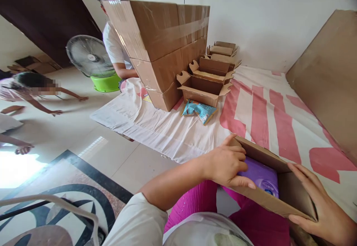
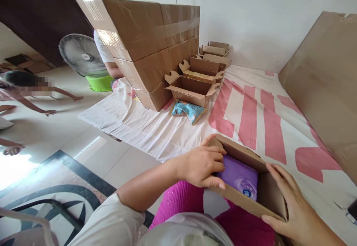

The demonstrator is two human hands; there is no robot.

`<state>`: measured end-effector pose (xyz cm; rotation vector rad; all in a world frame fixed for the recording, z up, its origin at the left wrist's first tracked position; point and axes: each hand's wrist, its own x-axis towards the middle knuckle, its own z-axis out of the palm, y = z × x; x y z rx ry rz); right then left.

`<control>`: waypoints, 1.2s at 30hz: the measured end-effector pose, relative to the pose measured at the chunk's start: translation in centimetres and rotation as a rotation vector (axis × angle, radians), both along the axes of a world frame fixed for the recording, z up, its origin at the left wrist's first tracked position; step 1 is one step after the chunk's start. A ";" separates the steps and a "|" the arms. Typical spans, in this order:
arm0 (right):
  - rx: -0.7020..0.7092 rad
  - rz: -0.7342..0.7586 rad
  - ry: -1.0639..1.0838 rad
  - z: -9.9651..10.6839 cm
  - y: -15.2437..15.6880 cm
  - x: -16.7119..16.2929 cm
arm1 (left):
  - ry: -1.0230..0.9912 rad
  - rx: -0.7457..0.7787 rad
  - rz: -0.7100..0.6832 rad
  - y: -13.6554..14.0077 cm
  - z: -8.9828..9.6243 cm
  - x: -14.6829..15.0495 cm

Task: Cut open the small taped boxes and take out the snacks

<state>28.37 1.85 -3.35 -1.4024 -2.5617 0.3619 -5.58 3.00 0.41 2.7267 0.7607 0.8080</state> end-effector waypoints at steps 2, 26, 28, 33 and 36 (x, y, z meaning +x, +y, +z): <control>0.012 0.005 -0.016 0.1 0.0 0.1 | 0.032 0.028 0.044 0.2 0.6 -0.3; 0.250 0.238 0.642 5.5 -2.4 -9.1 | -1.039 -0.877 0.381 -4.9 -10.1 -5.2; 0.201 0.384 0.730 5.8 -1.4 -9.8 | -1.189 -0.914 0.451 -4.5 -11.4 -5.6; -0.069 0.449 0.970 4.5 0.9 -8.7 | -1.299 -0.875 0.504 -3.2 -13.3 -6.2; -0.078 0.318 0.984 3.5 0.7 -7.1 | -1.231 -0.836 0.489 -3.0 -13.1 -5.9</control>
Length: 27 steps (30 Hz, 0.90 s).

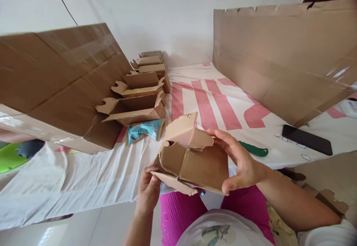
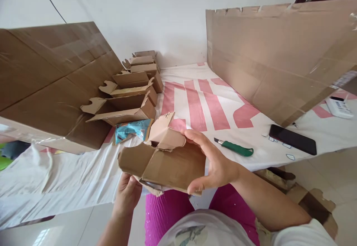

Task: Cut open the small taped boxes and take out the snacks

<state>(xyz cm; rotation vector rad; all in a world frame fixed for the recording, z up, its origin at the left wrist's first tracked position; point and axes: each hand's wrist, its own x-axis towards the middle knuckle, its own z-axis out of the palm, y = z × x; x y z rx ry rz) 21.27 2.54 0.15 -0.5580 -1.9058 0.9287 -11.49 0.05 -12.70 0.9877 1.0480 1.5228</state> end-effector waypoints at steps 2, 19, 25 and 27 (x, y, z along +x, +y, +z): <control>-0.038 -0.092 -0.047 -0.5 -0.7 1.1 | 0.117 0.032 0.041 -0.2 0.6 0.7; 0.238 -0.567 0.026 -0.2 -4.3 3.7 | 1.016 0.461 0.098 -1.7 5.6 6.8; 0.373 -0.581 -0.639 0.1 -3.2 -0.5 | 1.094 0.614 0.100 -3.7 4.9 7.4; 0.329 -0.728 -0.772 -1.0 -2.3 -1.0 | 1.099 0.644 0.125 -4.1 4.8 7.6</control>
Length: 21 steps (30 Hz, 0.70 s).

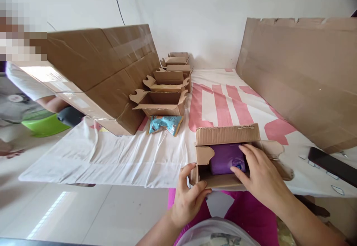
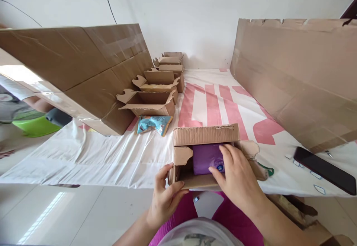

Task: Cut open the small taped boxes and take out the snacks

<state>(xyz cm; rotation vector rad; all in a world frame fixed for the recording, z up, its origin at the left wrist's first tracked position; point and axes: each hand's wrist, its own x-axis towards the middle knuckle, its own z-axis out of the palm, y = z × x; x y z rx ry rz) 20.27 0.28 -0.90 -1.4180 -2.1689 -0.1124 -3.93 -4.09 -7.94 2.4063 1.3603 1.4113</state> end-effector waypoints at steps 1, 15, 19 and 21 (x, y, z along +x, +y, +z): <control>-0.031 -0.050 -0.031 -0.5 0.3 -0.1 | -0.004 0.015 -0.004 -0.1 0.0 0.1; -0.510 -0.048 0.414 -1.9 0.4 0.3 | -0.043 0.017 -0.050 -0.8 -0.2 0.4; -0.358 -0.088 0.298 -2.0 0.2 0.1 | -0.047 0.010 -0.040 -1.2 -0.7 0.5; -0.416 -0.052 0.320 -2.2 0.0 0.1 | -0.047 0.008 -0.043 -1.4 -0.8 0.5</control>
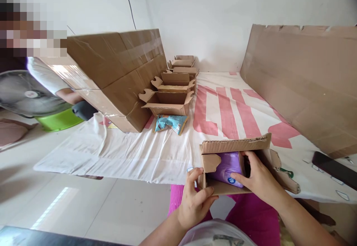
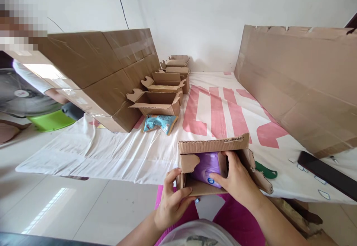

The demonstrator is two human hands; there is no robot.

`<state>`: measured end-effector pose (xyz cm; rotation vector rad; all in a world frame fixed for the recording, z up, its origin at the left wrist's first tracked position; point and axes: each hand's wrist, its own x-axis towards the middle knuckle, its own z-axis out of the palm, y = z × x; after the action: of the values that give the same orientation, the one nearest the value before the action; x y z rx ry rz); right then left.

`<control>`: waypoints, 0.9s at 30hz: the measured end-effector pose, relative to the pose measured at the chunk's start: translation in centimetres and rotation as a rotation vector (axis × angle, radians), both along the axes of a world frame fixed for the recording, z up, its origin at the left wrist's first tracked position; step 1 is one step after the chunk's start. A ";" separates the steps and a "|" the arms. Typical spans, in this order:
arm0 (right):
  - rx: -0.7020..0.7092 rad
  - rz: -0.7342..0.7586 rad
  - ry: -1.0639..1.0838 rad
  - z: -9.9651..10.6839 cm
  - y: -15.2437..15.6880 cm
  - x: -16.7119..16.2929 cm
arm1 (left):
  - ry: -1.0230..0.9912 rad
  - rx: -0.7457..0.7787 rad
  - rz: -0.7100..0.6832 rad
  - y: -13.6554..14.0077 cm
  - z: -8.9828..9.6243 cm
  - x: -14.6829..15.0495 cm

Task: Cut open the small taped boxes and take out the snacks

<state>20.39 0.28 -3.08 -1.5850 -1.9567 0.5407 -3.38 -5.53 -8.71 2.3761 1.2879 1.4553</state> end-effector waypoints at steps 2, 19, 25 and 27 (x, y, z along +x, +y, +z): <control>-0.070 0.036 0.044 -0.2 -0.2 0.0 | -0.001 -0.008 0.000 -0.1 -0.1 0.0; 0.609 -0.022 -0.170 -0.2 -3.5 -0.1 | -0.066 -0.014 -0.033 2.0 -0.3 -0.5; 0.780 0.089 -0.221 2.4 -3.6 -0.3 | -0.035 -0.042 -0.020 3.3 1.5 -1.1; 0.803 0.135 -0.149 2.8 -3.2 -0.6 | -0.026 -0.072 -0.024 3.7 2.1 -1.2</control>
<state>19.84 -2.89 -0.32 -0.9996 -2.0189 -0.3123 -4.60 -1.82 -6.62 2.3117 1.2790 1.4044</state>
